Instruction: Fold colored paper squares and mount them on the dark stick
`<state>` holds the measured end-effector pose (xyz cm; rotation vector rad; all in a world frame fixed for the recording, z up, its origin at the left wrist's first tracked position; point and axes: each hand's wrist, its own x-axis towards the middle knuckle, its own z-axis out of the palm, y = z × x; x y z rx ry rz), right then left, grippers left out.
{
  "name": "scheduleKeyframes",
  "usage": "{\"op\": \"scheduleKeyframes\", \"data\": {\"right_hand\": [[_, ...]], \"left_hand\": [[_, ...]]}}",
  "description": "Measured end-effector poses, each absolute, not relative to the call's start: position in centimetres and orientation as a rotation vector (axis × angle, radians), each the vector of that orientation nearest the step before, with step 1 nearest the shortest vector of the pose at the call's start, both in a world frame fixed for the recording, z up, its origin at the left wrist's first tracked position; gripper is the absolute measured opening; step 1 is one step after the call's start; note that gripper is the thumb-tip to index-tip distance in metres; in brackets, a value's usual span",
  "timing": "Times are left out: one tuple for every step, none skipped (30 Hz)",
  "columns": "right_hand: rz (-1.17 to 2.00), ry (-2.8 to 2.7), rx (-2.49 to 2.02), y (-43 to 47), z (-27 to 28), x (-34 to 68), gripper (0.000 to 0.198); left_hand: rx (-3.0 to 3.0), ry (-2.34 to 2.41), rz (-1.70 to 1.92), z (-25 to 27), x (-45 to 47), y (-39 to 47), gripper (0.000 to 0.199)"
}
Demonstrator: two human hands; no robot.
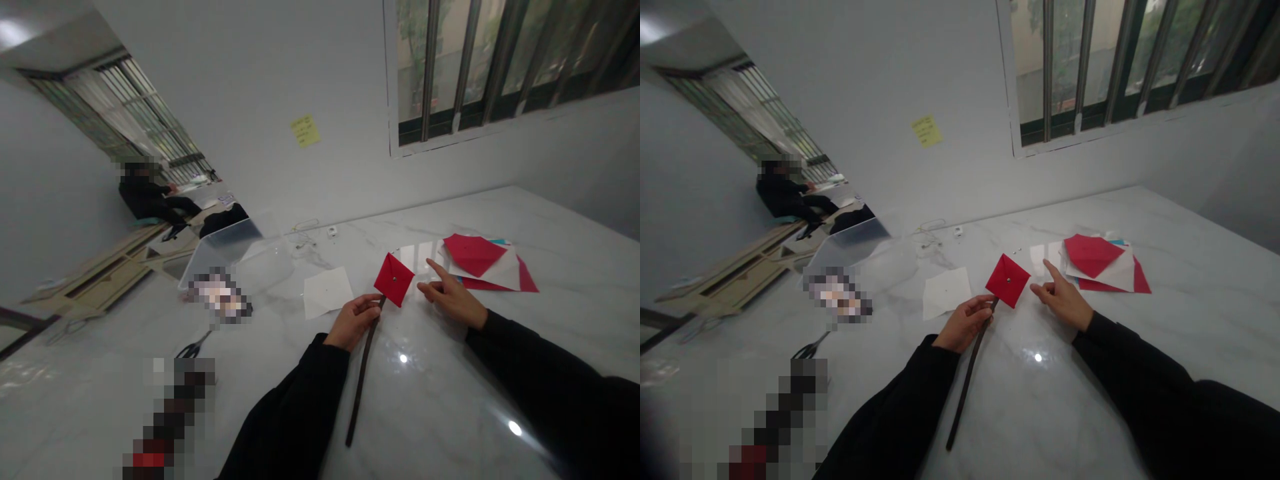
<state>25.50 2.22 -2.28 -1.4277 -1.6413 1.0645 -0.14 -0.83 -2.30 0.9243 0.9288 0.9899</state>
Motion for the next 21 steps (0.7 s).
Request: {"op": "scheduleKeyframes", "data": {"right_hand": [[1.059,-1.621,-1.436,2.2,-2.2,25.5,0.093],[1.063,-1.610,-1.438,2.3,-2.1,25.5,0.090],[1.098,-1.628,-1.425,2.3,-2.0,25.5,0.084],[1.175,-1.685,-1.396,2.2,-1.8,25.5,0.074],[1.282,-1.776,-1.350,2.2,-1.7,25.5,0.063],[1.399,-1.880,-1.286,2.1,-1.6,25.5,0.057],[1.498,-1.973,-1.220,2.0,-1.6,25.5,0.056],[1.557,-2.035,-1.168,1.9,-1.6,25.5,0.058],[1.561,-2.059,-1.144,1.9,-1.6,25.4,0.059],[1.517,-2.043,-1.147,1.9,-1.8,25.4,0.059],[1.454,-2.000,-1.166,2.0,-1.9,25.4,0.057],[1.387,-1.943,-1.197,2.2,-2.1,25.4,0.054],[1.318,-1.875,-1.237,2.5,-2.3,25.5,0.051],[1.250,-1.801,-1.279,2.8,-2.4,25.6,0.048],[1.189,-1.723,-1.320,3.0,-2.5,25.8,0.048],[1.141,-1.654,-1.352,3.2,-2.6,25.9,0.051],[1.113,-1.607,-1.370,3.3,-2.5,26.0,0.055],[1.120,-1.598,-1.366,3.2,-2.4,26.1,0.059],[1.185,-1.644,-1.335,3.0,-2.2,26.1,0.059],[1.312,-1.740,-1.274,2.7,-2.0,26.1,0.057],[1.482,-1.863,-1.183,2.3,-1.7,26.0,0.056]], "left_hand": [[0.925,0.931,0.990,-2.2,-0.1,-0.8,0.046],[0.924,0.935,0.989,-2.1,-0.1,-0.8,0.046],[0.923,0.939,0.985,-2.0,-0.2,-0.8,0.046],[0.923,0.941,0.981,-2.0,-0.2,-0.8,0.045],[0.922,0.944,0.979,-1.9,-0.2,-0.8,0.045],[0.920,0.946,0.979,-1.8,-0.2,-0.8,0.044],[0.919,0.945,0.982,-1.7,-0.2,-0.8,0.043],[0.916,0.942,0.985,-1.7,-0.2,-0.8,0.043],[0.912,0.938,0.989,-1.6,-0.1,-0.8,0.042],[0.906,0.935,0.993,-1.5,-0.1,-0.8,0.042],[0.901,0.934,0.995,-1.5,-0.1,-0.8,0.042],[0.897,0.935,0.995,-1.5,-0.1,-0.9,0.042],[0.895,0.938,0.994,-1.4,-0.1,-0.9,0.042],[0.895,0.944,0.993,-1.4,-0.1,-0.9,0.042],[0.896,0.951,0.991,-1.4,-0.1,-0.9,0.043],[0.898,0.955,0.990,-1.5,-0.1,-0.8,0.043],[0.898,0.956,0.992,-1.5,-0.1,-0.8,0.043],[0.898,0.954,0.996,-1.5,-0.1,-0.8,0.043],[0.897,0.951,1.000,-1.5,-0.1,-0.8,0.043],[0.897,0.944,1.003,-1.6,-0.1,-0.8,0.043],[0.898,0.936,1.006,-1.6,-0.1,-0.8,0.043]]}}
